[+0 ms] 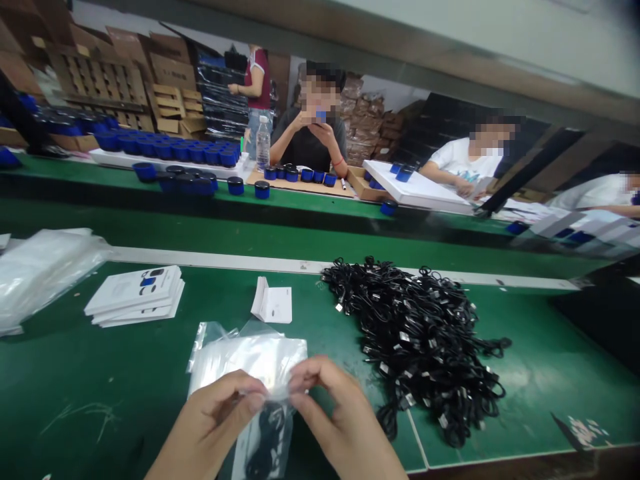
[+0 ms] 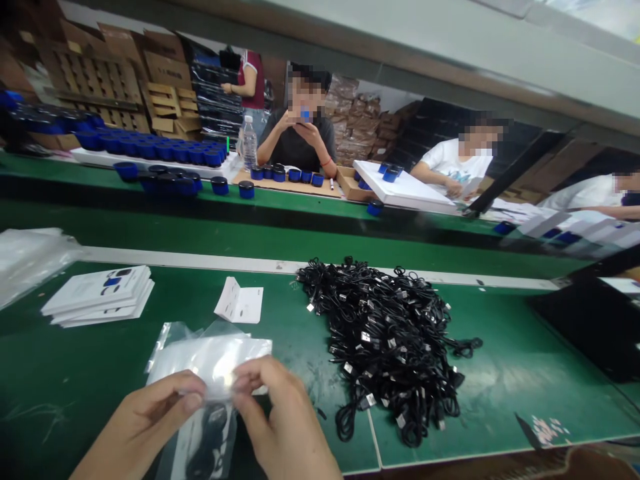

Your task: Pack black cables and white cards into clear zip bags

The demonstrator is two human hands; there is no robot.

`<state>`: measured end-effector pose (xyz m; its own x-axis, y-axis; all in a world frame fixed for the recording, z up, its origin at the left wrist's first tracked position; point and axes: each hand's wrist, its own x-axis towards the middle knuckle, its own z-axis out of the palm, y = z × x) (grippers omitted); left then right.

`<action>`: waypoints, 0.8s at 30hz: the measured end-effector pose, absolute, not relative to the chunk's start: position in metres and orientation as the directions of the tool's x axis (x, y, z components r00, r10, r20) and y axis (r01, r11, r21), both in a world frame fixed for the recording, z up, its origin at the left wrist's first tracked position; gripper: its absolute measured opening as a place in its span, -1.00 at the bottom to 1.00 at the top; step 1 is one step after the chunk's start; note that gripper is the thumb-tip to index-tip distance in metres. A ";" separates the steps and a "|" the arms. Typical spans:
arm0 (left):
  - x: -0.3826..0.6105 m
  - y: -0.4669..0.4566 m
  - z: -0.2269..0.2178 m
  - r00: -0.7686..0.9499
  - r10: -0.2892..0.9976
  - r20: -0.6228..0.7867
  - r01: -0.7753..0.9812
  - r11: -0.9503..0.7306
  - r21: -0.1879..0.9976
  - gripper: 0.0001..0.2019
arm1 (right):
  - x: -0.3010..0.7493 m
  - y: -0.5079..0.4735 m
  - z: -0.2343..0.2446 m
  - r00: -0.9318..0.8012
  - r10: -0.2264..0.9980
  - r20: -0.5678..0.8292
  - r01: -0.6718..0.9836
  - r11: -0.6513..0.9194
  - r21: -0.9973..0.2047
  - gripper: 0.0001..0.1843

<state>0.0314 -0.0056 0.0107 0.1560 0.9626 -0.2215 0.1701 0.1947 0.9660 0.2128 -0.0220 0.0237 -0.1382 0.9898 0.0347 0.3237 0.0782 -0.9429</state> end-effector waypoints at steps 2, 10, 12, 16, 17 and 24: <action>0.032 -0.005 0.015 0.098 0.975 -0.201 0.217 0.176 0.960 -0.72 | 0.208 -0.022 0.018 -0.017 1.000 -0.022 0.275 -0.017 -0.961 -0.91; 0.027 0.000 0.011 0.089 0.951 -0.295 0.138 0.281 0.950 -0.70 | 0.205 -0.019 0.016 -0.005 0.999 0.032 0.254 0.032 -0.967 -0.80; 0.025 0.001 0.011 0.129 0.943 -0.307 0.140 0.289 0.947 -0.71 | 0.206 -0.019 0.017 0.003 0.999 0.051 0.258 0.048 -0.965 -0.77; 0.023 0.001 0.009 0.150 0.949 -0.278 0.279 0.229 0.933 -0.69 | 0.206 -0.020 0.017 0.011 0.998 0.069 0.286 0.063 -0.956 -0.75; 0.023 0.001 0.008 0.139 0.955 -0.263 0.314 0.209 0.926 -0.69 | 0.206 -0.020 0.016 0.013 0.998 0.066 0.288 0.059 -0.956 -0.75; 0.026 0.000 0.005 0.133 0.964 -0.228 0.284 0.184 0.941 -0.69 | 0.203 -0.020 0.013 0.009 0.999 0.039 0.257 0.036 -0.966 -0.77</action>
